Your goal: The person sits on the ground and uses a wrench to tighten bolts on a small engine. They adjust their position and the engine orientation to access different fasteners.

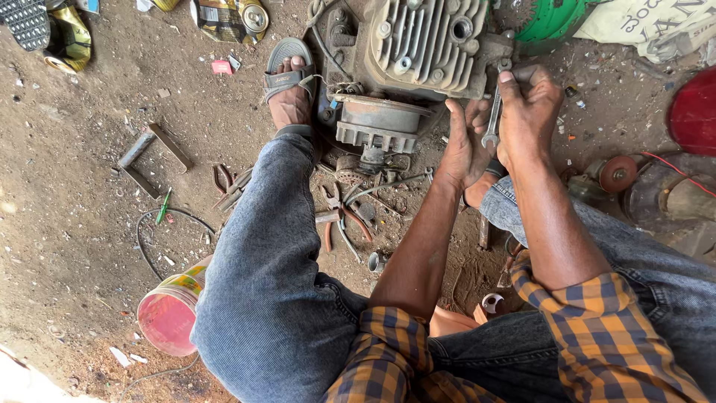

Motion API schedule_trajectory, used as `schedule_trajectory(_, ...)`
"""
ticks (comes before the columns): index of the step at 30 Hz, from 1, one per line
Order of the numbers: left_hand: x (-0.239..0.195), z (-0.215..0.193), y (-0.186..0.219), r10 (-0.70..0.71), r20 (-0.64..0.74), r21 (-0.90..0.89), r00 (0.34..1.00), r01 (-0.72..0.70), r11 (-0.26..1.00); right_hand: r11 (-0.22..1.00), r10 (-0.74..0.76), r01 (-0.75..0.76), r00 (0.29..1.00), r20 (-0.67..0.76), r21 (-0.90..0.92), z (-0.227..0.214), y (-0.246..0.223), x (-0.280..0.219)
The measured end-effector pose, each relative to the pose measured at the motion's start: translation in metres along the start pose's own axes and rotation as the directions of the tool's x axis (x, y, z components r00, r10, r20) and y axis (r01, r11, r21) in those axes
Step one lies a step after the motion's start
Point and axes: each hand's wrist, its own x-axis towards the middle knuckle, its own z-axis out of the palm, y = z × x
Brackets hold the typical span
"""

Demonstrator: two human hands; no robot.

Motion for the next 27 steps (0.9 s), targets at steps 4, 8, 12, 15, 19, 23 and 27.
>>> schedule_trajectory(4,0.002,-0.007,-0.007,0.020,0.061,0.007,0.998,-0.020,1.000,0.996,0.078,-0.077,0.997,-0.018,0.041,0.004,-0.015,-0.005)
schedule_trajectory(8,0.003,-0.005,-0.005,0.075,0.184,-0.012,0.980,-0.075,0.997,0.995,0.095,-0.095,0.995,0.025,-0.010,0.008,-0.035,-0.006)
schedule_trajectory(12,-0.001,0.004,0.000,0.106,0.233,0.053,0.967,-0.122,0.991,0.962,0.200,-0.199,0.980,-0.015,-0.187,0.006,-0.046,-0.005)
schedule_trajectory(15,-0.004,0.009,0.005,0.107,0.254,0.071,0.961,-0.128,0.989,0.945,0.163,-0.141,0.985,0.053,-0.295,-0.003,-0.051,0.000)
schedule_trajectory(19,-0.004,0.012,0.009,0.080,0.224,0.125,0.971,-0.110,0.986,0.821,0.025,0.185,0.934,0.358,-0.540,-0.030,-0.070,0.021)
schedule_trajectory(23,-0.005,0.010,0.009,0.077,0.240,0.151,0.968,-0.115,0.982,0.606,0.018,0.415,0.846,0.533,-0.679,-0.047,-0.078,0.039)
schedule_trajectory(27,-0.002,0.009,0.008,0.081,0.246,0.190,0.966,-0.130,0.973,0.324,-0.312,0.730,0.683,0.660,-0.602,-0.049,-0.071,0.036)
